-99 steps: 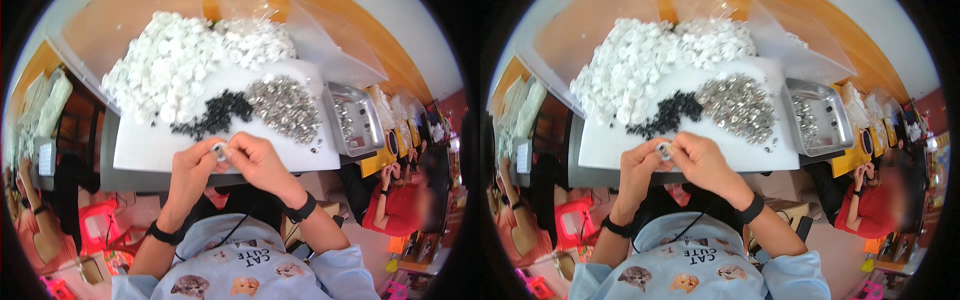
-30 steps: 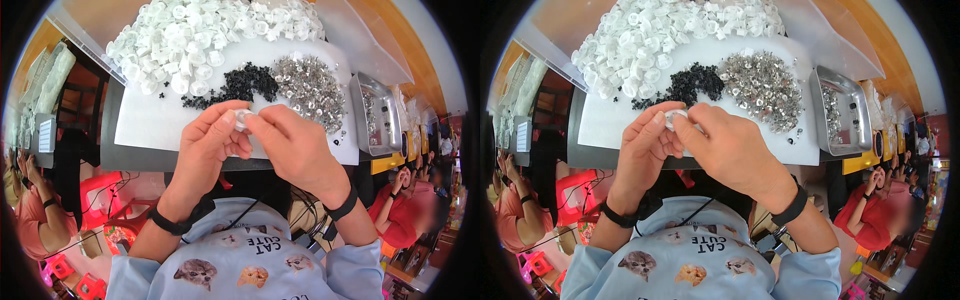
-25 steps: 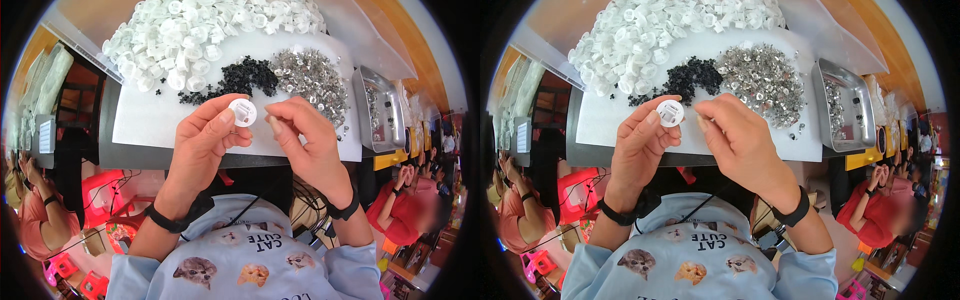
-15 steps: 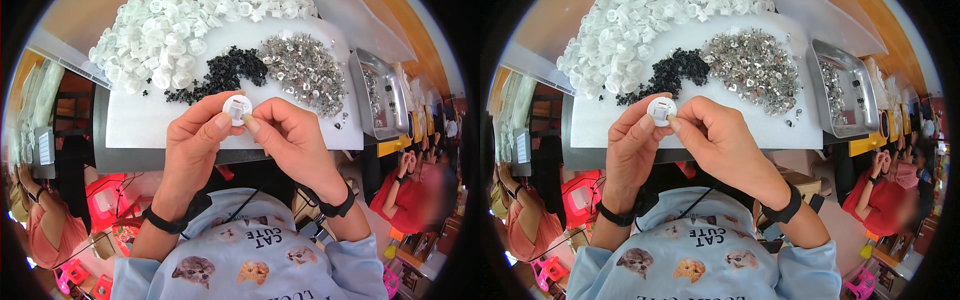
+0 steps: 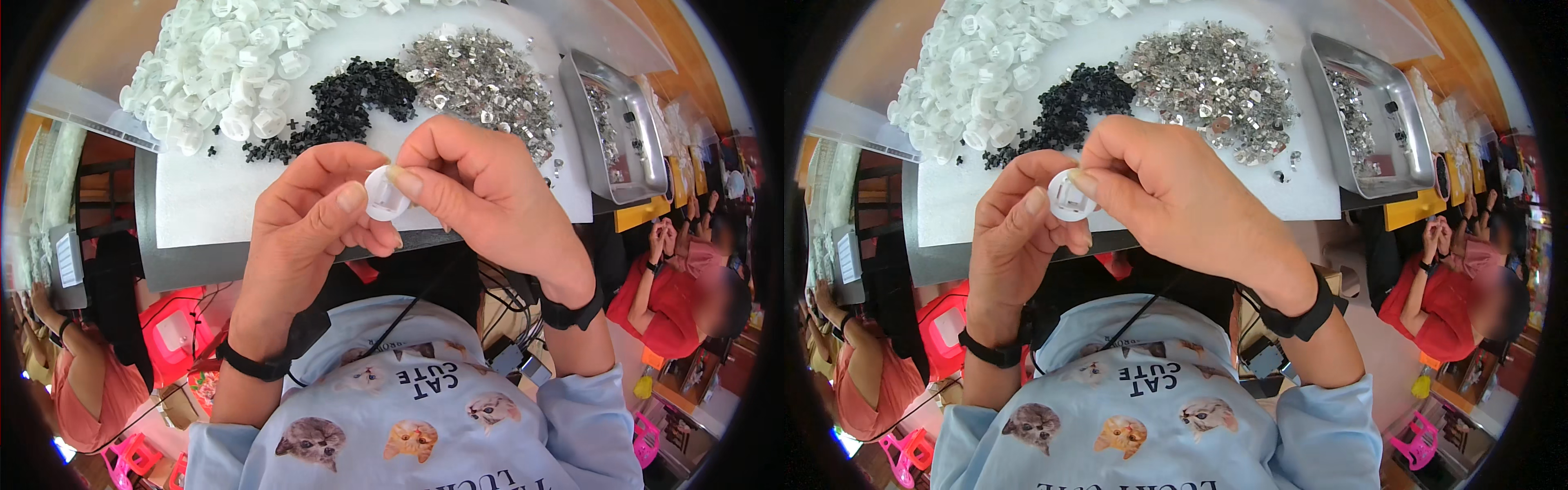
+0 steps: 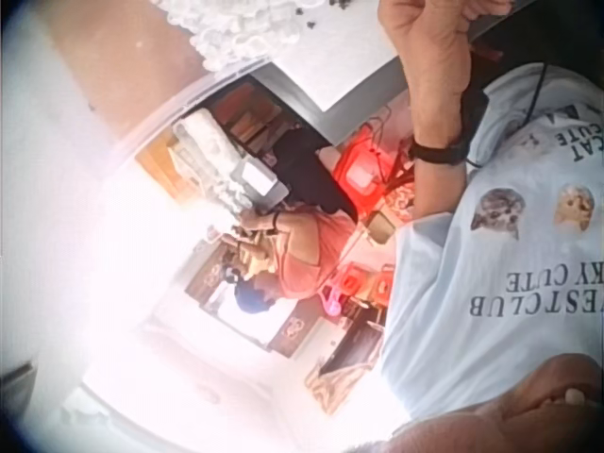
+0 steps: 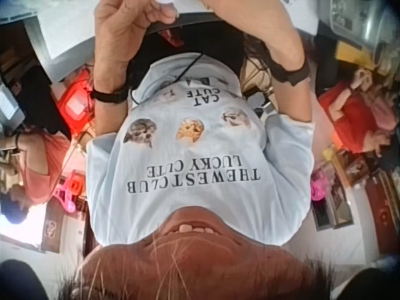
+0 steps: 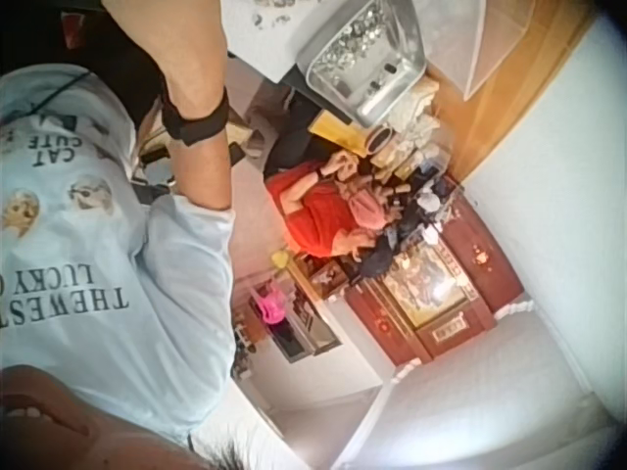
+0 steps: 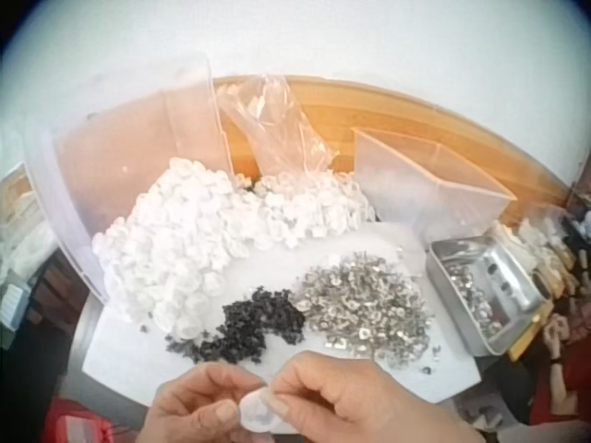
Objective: Assembling small white plastic components with black and silver parts.
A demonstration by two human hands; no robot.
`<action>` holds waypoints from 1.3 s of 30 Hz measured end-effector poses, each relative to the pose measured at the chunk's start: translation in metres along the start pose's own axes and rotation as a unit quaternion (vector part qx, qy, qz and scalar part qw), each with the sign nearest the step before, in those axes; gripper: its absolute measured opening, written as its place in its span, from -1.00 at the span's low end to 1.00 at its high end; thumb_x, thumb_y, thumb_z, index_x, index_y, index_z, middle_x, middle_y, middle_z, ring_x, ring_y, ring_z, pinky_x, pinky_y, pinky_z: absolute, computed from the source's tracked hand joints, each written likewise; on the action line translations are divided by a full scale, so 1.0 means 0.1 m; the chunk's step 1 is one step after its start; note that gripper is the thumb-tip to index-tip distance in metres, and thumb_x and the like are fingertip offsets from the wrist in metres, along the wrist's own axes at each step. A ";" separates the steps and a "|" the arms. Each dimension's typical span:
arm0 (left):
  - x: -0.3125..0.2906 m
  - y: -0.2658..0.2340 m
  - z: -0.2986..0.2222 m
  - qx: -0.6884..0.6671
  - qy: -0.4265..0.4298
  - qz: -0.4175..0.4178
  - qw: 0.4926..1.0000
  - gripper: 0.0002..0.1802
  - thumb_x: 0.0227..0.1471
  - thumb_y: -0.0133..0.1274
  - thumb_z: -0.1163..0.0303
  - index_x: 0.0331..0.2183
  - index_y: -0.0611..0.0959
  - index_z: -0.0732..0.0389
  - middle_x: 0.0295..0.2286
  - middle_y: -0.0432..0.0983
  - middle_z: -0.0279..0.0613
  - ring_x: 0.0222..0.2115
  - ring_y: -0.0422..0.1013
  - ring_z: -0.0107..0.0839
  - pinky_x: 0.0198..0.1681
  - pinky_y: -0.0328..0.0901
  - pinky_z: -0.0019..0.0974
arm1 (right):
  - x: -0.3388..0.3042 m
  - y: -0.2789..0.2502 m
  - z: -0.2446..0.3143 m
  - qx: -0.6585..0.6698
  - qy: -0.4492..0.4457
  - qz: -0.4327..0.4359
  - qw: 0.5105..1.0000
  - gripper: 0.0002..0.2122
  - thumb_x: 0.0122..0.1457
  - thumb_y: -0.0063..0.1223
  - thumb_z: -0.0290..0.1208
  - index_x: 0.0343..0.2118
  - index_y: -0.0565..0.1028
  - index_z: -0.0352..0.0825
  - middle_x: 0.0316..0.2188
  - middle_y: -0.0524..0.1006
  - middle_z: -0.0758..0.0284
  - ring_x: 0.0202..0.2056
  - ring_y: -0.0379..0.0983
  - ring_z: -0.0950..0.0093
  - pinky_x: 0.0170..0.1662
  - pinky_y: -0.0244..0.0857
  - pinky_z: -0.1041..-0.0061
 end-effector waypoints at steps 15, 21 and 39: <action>0.05 -0.07 0.06 0.119 0.030 -0.106 0.987 -0.67 0.12 -0.13 0.44 -0.12 0.48 0.45 -0.31 0.54 0.06 -0.46 0.50 -0.46 -0.33 0.41 -0.46 | -0.10 -0.48 -0.16 -0.378 -0.037 -0.078 0.922 -0.90 0.05 -0.05 -0.55 -0.35 0.43 -0.36 -0.45 0.39 0.20 -0.40 0.36 0.17 -0.36 0.25 0.32; 0.04 -0.07 0.09 0.116 0.027 -0.109 0.987 -0.67 0.13 -0.14 0.43 -0.13 0.48 0.45 -0.32 0.54 0.04 -0.46 0.50 -0.46 -0.33 0.40 -0.46 | -0.01 -0.41 -0.18 -0.451 -0.014 -0.090 0.888 -0.91 0.05 -0.05 -0.53 -0.37 0.45 -0.34 -0.45 0.37 0.22 -0.37 0.38 0.15 -0.33 0.27 0.25; 0.00 -0.09 0.09 0.110 0.030 -0.096 0.989 -0.66 0.14 -0.15 0.42 -0.12 0.49 0.44 -0.33 0.54 -0.03 -0.45 0.49 -0.46 -0.33 0.41 -0.44 | 0.01 -0.14 -0.11 -0.519 -0.063 -0.030 0.852 -0.94 -0.02 -0.07 -0.54 -0.56 0.40 -0.39 -0.55 0.38 0.24 -0.48 0.42 0.19 -0.44 0.31 0.30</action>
Point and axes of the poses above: each hand's wrist, its own x-axis towards the middle knuckle, its own y-axis out of the palm, z = x × y, the point moved 2 cm from there along x, towards the middle knuckle
